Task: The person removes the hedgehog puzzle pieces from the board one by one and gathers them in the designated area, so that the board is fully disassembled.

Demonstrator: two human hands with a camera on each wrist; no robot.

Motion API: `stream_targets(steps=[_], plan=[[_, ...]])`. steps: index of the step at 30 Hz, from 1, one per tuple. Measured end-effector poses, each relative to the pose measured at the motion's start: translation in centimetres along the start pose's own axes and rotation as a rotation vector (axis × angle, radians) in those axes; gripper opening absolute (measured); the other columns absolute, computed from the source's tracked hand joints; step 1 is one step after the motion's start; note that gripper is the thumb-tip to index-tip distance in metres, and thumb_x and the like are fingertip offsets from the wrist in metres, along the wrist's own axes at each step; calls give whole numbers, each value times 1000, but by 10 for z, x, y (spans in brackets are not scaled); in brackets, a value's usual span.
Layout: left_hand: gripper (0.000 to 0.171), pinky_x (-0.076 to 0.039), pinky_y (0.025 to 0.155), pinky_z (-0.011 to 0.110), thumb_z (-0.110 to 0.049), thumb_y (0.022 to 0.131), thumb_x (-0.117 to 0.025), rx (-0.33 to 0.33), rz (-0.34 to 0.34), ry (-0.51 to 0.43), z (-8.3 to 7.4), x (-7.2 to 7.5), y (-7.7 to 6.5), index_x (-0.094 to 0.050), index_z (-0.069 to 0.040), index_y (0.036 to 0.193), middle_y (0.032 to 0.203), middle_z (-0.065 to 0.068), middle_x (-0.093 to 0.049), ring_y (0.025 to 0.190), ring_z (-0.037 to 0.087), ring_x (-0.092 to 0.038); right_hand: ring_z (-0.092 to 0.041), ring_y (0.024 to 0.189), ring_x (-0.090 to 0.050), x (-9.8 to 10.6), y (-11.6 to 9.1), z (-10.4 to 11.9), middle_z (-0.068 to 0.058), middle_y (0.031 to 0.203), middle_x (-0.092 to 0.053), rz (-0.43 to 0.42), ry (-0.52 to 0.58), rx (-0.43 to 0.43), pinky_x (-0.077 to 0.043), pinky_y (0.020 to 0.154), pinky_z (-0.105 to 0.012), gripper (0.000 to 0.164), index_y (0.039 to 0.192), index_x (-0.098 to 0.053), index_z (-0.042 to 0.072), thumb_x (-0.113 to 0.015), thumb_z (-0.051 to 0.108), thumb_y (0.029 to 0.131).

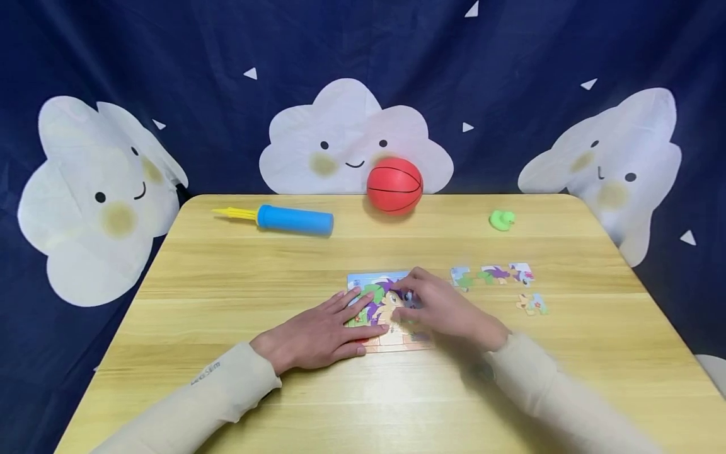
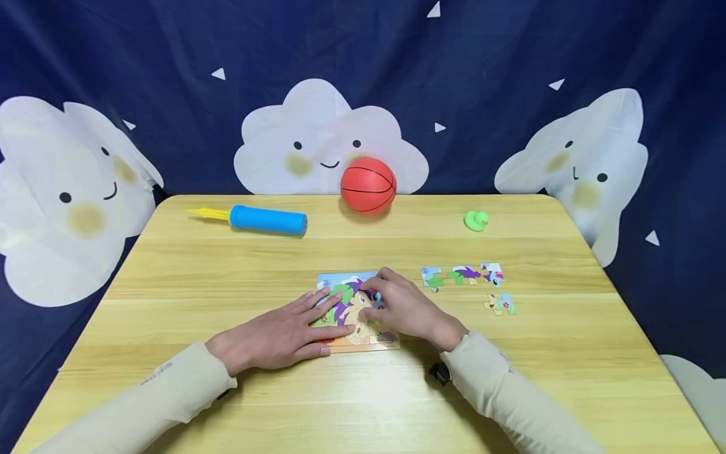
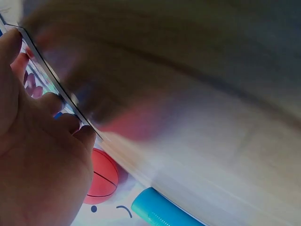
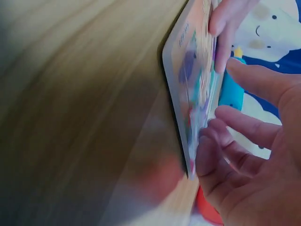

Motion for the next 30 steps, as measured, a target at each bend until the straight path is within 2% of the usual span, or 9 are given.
stream_targets(steps=[4,11,17,30], plan=[[53,-21,138,54,-50,117,-43,5,4,7,1,-1,-1,-36,-45,169,185,9,-14,171,40,-9,-15,87,-58,-7,3,2,-8,115,-65,8,-14,5,-51,75,-27,52,136,-75,4,-89,30,93],[53,-22,138,54,-50,117,-42,-1,-1,7,1,-3,-1,-36,-46,169,185,10,-13,171,42,-8,-16,91,-61,-12,4,4,-6,111,-66,-35,-62,5,-58,84,-33,40,125,-78,5,-92,20,90],[53,-21,138,54,-50,117,-43,1,-4,-4,1,-3,-1,-36,-46,169,185,9,-14,171,41,-8,-14,88,-60,-13,7,4,-4,104,-64,-38,-79,-11,-57,80,-31,32,114,-77,4,-92,19,90],[56,-22,138,54,-54,115,-46,-9,-14,9,1,-3,-2,-35,-46,169,184,10,-15,171,42,-10,-16,90,-56,-12,13,0,-5,106,-62,46,15,-106,-53,81,-29,32,114,-69,7,-90,17,92]])
Point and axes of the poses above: each hand's wrist, its own y-axis towards the middle knuckle, its own x-axis out of the back of the hand, z = x × y, the point moved 4 cm from there along y, towards the middle knuckle
